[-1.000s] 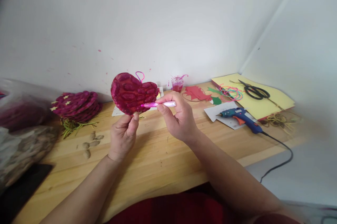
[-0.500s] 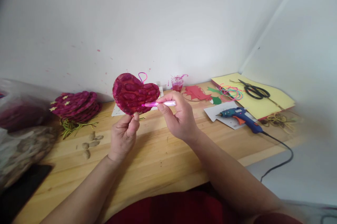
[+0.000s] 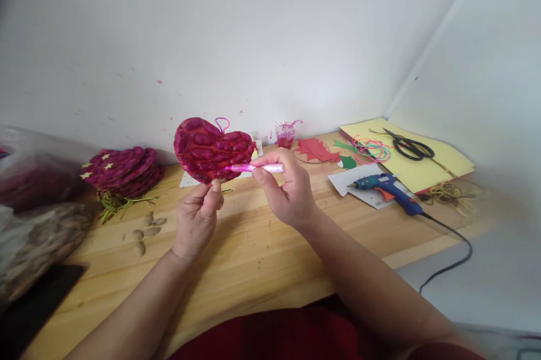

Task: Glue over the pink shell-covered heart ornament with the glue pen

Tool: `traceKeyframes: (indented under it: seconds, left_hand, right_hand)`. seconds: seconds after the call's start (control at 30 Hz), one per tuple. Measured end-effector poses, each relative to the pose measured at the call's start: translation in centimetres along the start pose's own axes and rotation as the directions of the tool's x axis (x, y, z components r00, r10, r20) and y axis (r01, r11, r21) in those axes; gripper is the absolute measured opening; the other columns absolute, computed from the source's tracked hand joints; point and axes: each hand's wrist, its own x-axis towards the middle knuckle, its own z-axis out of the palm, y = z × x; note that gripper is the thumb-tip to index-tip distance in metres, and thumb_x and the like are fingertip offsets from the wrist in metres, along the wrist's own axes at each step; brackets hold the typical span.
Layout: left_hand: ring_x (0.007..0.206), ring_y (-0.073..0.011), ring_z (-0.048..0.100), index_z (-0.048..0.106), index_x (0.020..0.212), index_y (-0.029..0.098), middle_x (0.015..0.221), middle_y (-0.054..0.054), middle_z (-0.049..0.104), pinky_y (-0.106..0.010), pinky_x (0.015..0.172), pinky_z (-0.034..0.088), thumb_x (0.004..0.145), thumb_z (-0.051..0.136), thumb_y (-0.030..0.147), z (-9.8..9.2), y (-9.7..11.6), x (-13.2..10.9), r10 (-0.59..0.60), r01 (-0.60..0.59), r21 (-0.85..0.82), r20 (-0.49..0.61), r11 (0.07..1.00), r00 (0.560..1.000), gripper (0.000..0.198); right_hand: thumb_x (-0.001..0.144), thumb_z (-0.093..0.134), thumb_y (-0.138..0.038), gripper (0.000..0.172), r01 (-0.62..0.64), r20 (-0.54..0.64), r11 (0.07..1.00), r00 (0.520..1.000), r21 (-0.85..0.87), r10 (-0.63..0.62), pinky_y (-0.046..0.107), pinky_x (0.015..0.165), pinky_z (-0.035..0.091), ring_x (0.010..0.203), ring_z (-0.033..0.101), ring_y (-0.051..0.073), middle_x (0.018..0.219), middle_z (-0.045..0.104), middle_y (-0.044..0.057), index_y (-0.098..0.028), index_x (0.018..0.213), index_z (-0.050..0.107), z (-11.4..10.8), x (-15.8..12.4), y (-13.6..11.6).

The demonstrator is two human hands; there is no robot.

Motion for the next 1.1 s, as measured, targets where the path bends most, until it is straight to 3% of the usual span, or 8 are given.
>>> traceKeyframes:
  seconds: [0.2, 0.43, 0.7, 0.83, 0.97, 1.1]
  left_hand:
    - [0.057, -0.0114, 0.036, 0.044, 0.062, 0.02, 0.057, 0.004, 0.04, -0.027, 0.056, 0.033, 0.096, 0.06, 0.046, 0.2, -0.4, 0.1, -0.119, 0.12, -0.198, 0.017, 0.973, 0.993, 0.045]
    - [0.057, -0.0111, 0.037, 0.045, 0.062, 0.02, 0.057, 0.004, 0.04, -0.027, 0.057, 0.034, 0.096, 0.062, 0.045, 0.4, -0.8, 0.1, -0.141, 0.142, -0.285, 0.025, 0.948, 0.99, 0.045]
    - [0.053, -0.0105, 0.033, 0.041, 0.059, 0.021, 0.057, 0.005, 0.035, -0.026, 0.053, 0.035, 0.093, 0.065, 0.042, 0.7, -0.7, 0.4, -0.2, 0.187, -0.452, 0.02, 0.872, 0.98, 0.047]
    - [0.053, -0.0106, 0.035, 0.04, 0.06, 0.022, 0.057, 0.005, 0.036, -0.026, 0.053, 0.036, 0.092, 0.065, 0.047, 0.5, -0.8, 0.5, -0.2, 0.2, -0.38, 0.04, 0.903, 0.979, 0.048]
    - [0.052, -0.0117, 0.037, 0.039, 0.06, 0.023, 0.055, 0.004, 0.039, -0.026, 0.053, 0.037, 0.091, 0.062, 0.055, 0.3, -1.1, 0.5, -0.205, 0.201, -0.256, 0.009, 0.946, 0.979, 0.05]
    - [0.052, -0.011, 0.033, 0.039, 0.059, 0.023, 0.055, 0.005, 0.036, -0.026, 0.052, 0.034, 0.089, 0.065, 0.052, 0.4, -1.6, 0.7, -0.257, 0.245, -0.276, -0.007, 0.929, 0.966, 0.049]
  right_hand:
    - [0.098, 0.063, -0.031, 0.01, -0.151, -0.025, 0.987, 0.988, 0.059, 0.152, 0.033, 0.075, 0.05, 0.08, 0.065, 0.016, 0.087, 0.068, 0.001, -0.023, 0.103, 0.064, 0.2, -0.1, 0.8]
    - [0.098, 0.062, -0.029, 0.009, -0.111, -0.009, 0.987, 0.994, 0.118, 0.113, 0.033, 0.08, 0.05, 0.084, 0.065, 0.015, 0.091, 0.066, 0.0, -0.024, 0.105, 0.065, 0.7, -0.3, 0.5]
    - [0.097, 0.064, -0.032, 0.01, -0.188, -0.048, 0.976, 0.98, 0.11, 0.194, 0.033, 0.078, 0.05, 0.082, 0.066, 0.015, 0.089, 0.069, 0.001, -0.024, 0.103, 0.065, 0.5, -0.2, 1.1]
    - [0.098, 0.063, -0.032, 0.01, -0.173, -0.038, 0.969, 0.982, 0.179, 0.183, 0.031, 0.077, 0.051, 0.081, 0.067, 0.014, 0.087, 0.069, 0.0, -0.023, 0.103, 0.065, 0.7, -0.1, 0.9]
    - [0.097, 0.063, -0.033, 0.011, -0.173, -0.024, 0.98, 0.984, 0.094, 0.176, 0.03, 0.076, 0.05, 0.08, 0.065, 0.014, 0.085, 0.068, 0.0, -0.023, 0.1, 0.065, 0.8, -0.2, 1.2]
    - [0.095, 0.064, -0.039, 0.016, -0.196, -0.134, 0.98, 0.971, 0.027, 0.198, 0.03, 0.071, 0.049, 0.076, 0.063, 0.014, 0.085, 0.068, 0.0, -0.023, 0.099, 0.064, -1.3, 1.5, 2.0]
